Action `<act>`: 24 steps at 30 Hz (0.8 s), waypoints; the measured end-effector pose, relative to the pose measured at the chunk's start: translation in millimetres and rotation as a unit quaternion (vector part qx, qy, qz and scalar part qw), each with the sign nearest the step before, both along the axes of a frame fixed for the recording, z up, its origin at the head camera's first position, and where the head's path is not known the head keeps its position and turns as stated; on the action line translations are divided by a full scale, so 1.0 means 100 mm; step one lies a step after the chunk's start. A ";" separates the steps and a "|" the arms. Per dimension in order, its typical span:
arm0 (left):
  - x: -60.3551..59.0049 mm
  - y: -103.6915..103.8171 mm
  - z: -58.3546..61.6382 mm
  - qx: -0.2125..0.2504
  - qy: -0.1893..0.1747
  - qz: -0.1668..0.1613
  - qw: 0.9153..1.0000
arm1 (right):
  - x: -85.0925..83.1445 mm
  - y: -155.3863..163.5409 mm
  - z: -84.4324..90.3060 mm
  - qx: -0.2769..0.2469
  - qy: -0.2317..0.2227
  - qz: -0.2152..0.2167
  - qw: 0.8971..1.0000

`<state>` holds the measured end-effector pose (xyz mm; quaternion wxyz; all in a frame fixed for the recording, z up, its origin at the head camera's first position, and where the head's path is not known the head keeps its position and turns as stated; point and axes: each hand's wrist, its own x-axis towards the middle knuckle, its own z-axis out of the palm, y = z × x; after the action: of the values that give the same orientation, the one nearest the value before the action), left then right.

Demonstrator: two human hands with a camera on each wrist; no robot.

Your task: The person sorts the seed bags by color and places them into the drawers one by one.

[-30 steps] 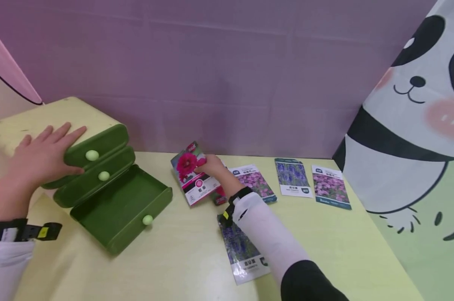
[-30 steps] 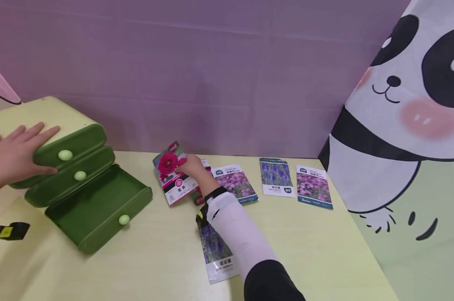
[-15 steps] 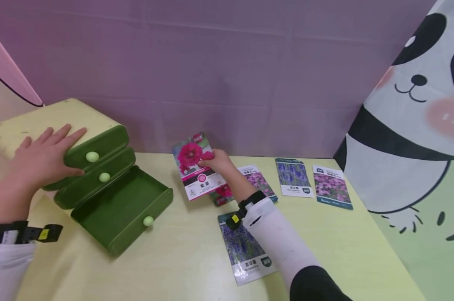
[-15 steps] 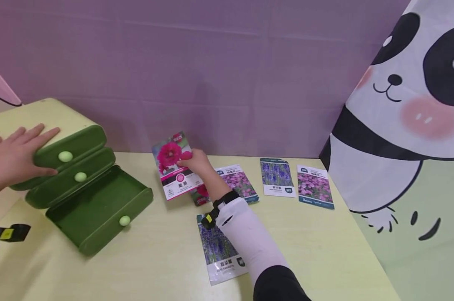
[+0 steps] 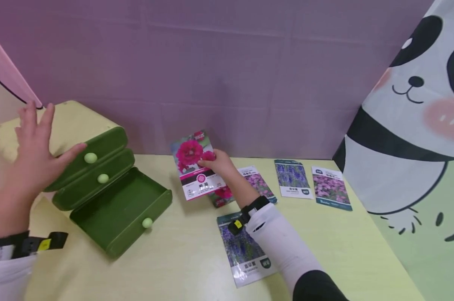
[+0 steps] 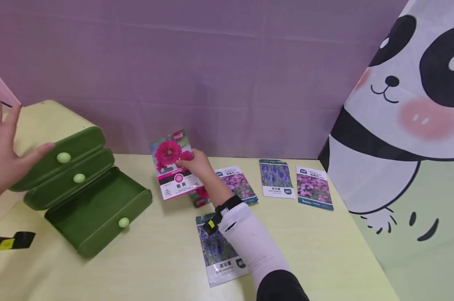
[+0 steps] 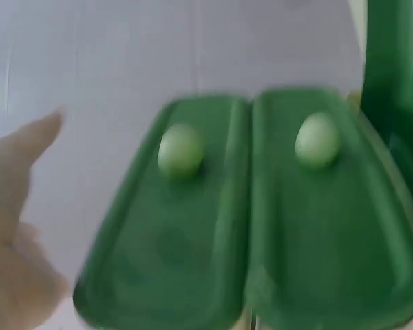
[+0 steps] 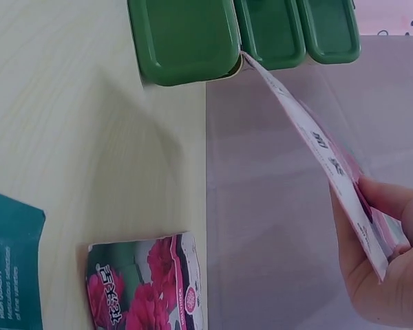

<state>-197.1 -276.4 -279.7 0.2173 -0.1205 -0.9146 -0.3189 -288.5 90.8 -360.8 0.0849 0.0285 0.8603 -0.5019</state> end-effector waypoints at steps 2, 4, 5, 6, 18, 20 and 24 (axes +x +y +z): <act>0.06 0.17 -0.05 0.047 0.062 0.002 0.997 | 0.02 -0.01 0.00 -0.006 0.002 -0.001 1.000; 0.10 0.35 -0.11 0.084 0.121 -0.011 0.989 | 0.04 -0.02 0.00 -0.016 0.003 0.000 1.000; 0.11 0.43 -0.14 0.099 0.139 -0.016 0.985 | 0.05 -0.03 0.00 -0.021 0.002 0.001 1.000; 0.13 0.51 -0.17 0.115 0.148 -0.024 0.982 | 0.06 -0.04 0.01 -0.025 0.002 0.002 1.000; 0.23 1.22 -0.48 0.288 -0.089 -0.056 0.952 | 0.27 -0.27 0.06 -0.114 -0.019 0.018 0.993; 0.23 1.26 -0.52 0.282 -0.122 -0.059 0.950 | 0.32 -0.32 0.08 -0.122 -0.016 0.025 0.992; 0.22 1.34 -0.57 0.324 -0.194 -0.059 0.924 | 0.41 -0.39 0.13 -0.134 0.002 0.036 0.990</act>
<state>-174.9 -142.9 -336.3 0.0439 -0.0333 -0.7772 -0.6268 -247.0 51.5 -347.8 0.1040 -0.0154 0.7857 -0.6097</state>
